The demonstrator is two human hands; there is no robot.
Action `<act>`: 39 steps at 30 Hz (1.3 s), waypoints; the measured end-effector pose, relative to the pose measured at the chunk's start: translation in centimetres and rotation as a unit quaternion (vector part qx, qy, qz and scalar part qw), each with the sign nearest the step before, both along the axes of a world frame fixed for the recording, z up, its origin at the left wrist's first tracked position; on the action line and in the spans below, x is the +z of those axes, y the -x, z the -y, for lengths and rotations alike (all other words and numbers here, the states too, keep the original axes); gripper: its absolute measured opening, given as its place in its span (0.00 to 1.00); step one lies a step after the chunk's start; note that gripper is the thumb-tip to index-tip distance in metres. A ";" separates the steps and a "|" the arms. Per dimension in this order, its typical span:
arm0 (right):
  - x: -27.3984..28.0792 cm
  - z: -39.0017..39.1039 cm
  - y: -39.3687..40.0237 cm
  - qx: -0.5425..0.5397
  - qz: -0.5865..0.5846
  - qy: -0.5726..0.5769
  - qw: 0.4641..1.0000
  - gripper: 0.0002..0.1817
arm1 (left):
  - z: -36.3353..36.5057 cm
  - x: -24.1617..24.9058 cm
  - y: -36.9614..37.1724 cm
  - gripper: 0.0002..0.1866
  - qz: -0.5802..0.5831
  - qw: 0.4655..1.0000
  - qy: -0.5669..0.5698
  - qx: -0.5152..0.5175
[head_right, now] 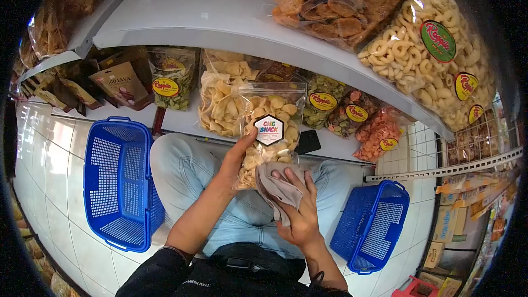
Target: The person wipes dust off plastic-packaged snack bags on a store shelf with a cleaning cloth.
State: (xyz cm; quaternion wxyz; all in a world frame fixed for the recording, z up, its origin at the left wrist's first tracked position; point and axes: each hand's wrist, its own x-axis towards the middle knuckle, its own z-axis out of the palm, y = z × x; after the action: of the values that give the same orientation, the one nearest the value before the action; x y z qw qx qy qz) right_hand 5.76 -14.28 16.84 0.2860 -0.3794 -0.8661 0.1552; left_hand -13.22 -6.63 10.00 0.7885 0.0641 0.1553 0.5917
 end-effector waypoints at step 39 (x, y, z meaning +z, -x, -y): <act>1.7 3.5 2.8 0.018 -0.477 0.281 0.832 0.29 | 12.6 8.5 10.1 0.43 -0.306 0.883 -0.083 0.345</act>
State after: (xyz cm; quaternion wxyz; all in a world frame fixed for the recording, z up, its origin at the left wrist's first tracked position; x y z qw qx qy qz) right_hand 2.94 -17.80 18.57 0.5420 -0.3063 -0.5475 0.5591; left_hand -23.35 -19.21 18.52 0.4396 0.2496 0.3509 0.7883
